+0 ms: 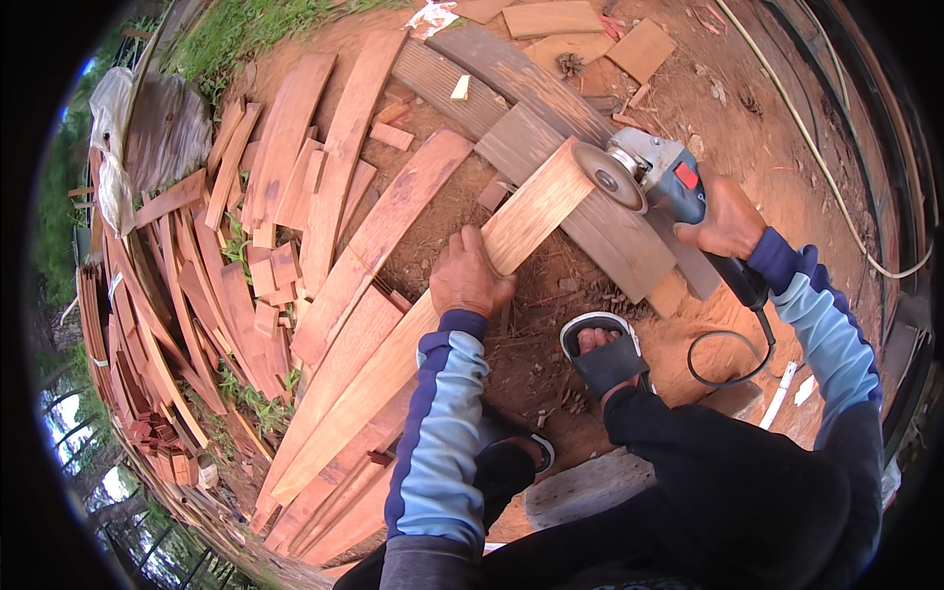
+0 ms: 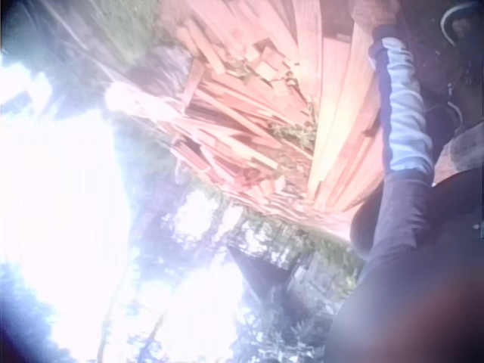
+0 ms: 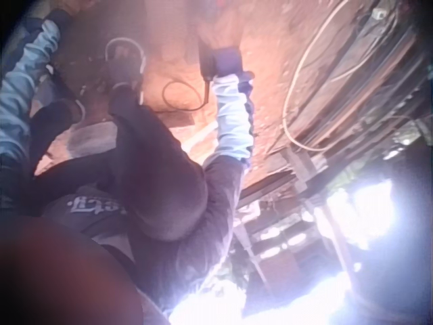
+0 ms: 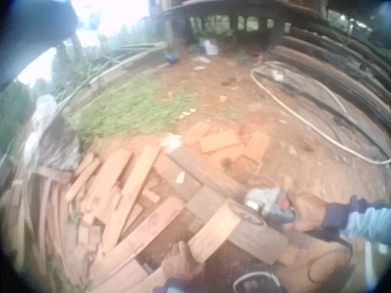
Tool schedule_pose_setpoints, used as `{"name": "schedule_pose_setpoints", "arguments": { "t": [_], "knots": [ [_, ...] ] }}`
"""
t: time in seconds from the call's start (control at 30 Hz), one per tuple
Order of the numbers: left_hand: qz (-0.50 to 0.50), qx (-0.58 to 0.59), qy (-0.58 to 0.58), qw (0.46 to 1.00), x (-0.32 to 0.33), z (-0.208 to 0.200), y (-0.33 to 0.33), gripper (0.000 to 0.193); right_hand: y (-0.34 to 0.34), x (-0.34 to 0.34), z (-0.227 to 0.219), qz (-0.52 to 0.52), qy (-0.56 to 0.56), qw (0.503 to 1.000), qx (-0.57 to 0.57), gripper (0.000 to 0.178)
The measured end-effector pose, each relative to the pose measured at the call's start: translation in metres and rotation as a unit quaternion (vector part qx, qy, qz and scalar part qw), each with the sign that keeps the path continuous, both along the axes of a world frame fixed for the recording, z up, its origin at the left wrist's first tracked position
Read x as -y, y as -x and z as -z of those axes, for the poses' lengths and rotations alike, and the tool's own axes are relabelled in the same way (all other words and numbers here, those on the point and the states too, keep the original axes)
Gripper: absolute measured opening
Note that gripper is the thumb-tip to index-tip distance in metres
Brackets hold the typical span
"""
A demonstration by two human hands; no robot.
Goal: The person uses an angle grinder to cut several wooden planks into smaller pieces. They repeatedly pick up planks, position them on a support, cut them, and place the cut pieces aside. The work area is outdoors with scattered wood and debris.
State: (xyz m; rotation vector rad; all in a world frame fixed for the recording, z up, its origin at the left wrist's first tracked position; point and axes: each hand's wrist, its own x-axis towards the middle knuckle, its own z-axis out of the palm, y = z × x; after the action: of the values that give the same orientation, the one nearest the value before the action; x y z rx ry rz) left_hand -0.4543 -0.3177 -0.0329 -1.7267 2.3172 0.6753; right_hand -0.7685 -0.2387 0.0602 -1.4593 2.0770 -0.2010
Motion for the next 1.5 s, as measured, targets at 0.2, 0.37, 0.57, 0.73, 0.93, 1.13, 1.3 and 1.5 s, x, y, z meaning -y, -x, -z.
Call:
{"name": "schedule_pose_setpoints", "arguments": {
  "t": [0.2, 0.37, 0.57, 0.73, 0.93, 1.13, 1.3, 1.5],
  "knots": [
    [0.007, -0.006, 0.002, 1.000, 0.000, -0.001, 0.001, 0.058, 0.000, 0.001, 0.000, -0.004, 0.013, 1.000, -0.007, 0.057],
    [0.008, -0.008, 0.017, 1.000, -0.001, 0.001, 0.001, 0.059, 0.002, 0.000, 0.004, -0.006, 0.011, 1.000, -0.006, 0.057],
    [0.013, -0.010, 0.037, 0.999, -0.003, 0.005, 0.000, 0.061, 0.001, 0.003, 0.002, 0.003, 0.003, 1.000, 0.002, 0.056],
    [0.008, -0.010, 0.024, 1.000, -0.002, 0.004, 0.000, 0.062, -0.001, 0.006, 0.000, -0.001, 0.001, 1.000, 0.004, 0.057],
    [0.015, 0.000, 0.026, 1.000, -0.001, 0.002, 0.000, 0.063, -0.001, 0.008, 0.001, -0.002, -0.007, 1.000, 0.001, 0.057],
    [0.009, -0.011, 0.026, 1.000, -0.002, 0.003, 0.001, 0.063, -0.004, 0.010, -0.004, 0.000, 0.007, 1.000, 0.022, 0.057],
    [0.007, -0.011, 0.021, 1.000, -0.002, 0.004, 0.000, 0.064, -0.001, 0.009, 0.002, 0.003, 0.007, 1.000, -0.001, 0.054],
    [0.008, -0.001, 0.016, 1.000, -0.001, 0.005, 0.001, 0.064, -0.006, 0.015, -0.007, 0.002, -0.008, 1.000, 0.002, 0.056]
  ]
}}
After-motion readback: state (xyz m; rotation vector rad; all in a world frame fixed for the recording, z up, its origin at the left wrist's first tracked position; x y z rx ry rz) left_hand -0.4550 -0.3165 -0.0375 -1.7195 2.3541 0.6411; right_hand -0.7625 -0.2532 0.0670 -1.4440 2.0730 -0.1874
